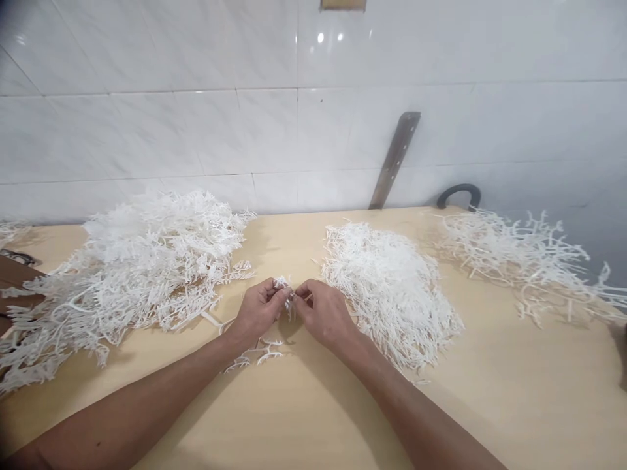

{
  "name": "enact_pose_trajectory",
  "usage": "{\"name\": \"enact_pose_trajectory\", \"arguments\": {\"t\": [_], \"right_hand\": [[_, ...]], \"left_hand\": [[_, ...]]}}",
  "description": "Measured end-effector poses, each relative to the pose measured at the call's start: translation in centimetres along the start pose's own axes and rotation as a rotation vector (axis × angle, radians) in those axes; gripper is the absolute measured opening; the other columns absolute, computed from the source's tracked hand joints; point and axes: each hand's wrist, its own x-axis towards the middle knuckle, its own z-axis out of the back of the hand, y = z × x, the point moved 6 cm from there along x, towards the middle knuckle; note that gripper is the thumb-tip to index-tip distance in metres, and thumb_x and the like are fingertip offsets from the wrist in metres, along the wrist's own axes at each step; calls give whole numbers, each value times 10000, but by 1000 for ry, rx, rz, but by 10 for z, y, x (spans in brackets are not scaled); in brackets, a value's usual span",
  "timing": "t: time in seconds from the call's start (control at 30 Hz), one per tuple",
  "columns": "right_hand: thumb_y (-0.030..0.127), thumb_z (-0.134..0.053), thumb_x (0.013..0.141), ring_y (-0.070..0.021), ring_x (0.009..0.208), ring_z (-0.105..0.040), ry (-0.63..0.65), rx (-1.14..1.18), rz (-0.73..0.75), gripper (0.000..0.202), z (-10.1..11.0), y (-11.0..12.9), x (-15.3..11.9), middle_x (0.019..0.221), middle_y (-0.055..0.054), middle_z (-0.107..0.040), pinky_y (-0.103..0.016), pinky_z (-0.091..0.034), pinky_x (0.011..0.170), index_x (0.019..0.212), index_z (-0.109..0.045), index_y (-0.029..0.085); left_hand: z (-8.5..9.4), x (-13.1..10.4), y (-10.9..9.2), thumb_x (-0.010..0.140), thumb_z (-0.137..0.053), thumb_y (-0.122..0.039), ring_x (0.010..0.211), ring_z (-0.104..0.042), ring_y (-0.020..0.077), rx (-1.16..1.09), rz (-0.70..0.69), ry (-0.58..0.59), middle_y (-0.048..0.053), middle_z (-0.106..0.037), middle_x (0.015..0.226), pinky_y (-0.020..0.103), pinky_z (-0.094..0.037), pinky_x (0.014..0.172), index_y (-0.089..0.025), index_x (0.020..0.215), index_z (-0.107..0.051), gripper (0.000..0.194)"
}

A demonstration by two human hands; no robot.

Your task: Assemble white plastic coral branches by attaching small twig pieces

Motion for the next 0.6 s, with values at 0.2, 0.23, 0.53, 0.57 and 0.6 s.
{"name": "enact_pose_trajectory", "arguments": {"t": [0.2, 0.23, 0.53, 0.57, 0.6], "right_hand": [[159, -556, 852, -167, 736, -643, -84, -137, 203, 146, 1, 10, -3, 885, -43, -721, -293, -479, 713, 856, -696, 202], [158, -552, 858, -163, 727, -635, -92, -148, 224, 144, 1, 11, -4, 890, -46, -716, -290, -477, 710, 855, -690, 200], [213, -572, 838, -157, 655, -621, -46, -36, 160, 74, 1, 12, -5, 758, -23, -689, -262, -462, 610, 810, -640, 208], [235, -571, 843, -155, 638, -619, -25, 0, 125, 86, 0, 11, -5, 736, -19, -687, -259, -462, 592, 801, -642, 209], [260, -570, 849, -152, 615, -612, -3, 37, 88, 104, -1, 9, -4, 716, -15, -683, -257, -461, 573, 794, -643, 210]], "left_hand": [[0, 0, 0, 850, -599, -399, 471, -442, 92, 51, -18, -22, -55, -496, 513, 216, -359, 498, -182, 717, -558, 258], [1, 0, 1, 849, -600, -398, 480, -455, 94, 67, -18, -30, -47, -521, 536, 218, -366, 504, -182, 722, -564, 254], [2, 0, -3, 816, -639, -420, 527, -487, 105, 29, 0, -27, -36, -546, 589, 227, -382, 525, -182, 711, -555, 273], [2, 0, -3, 812, -643, -427, 526, -483, 104, 23, 4, -18, -39, -537, 583, 227, -381, 526, -181, 716, -554, 279], [2, 0, -3, 809, -646, -434, 524, -478, 102, 19, 10, -8, -40, -533, 582, 228, -381, 528, -180, 718, -552, 286]]}}
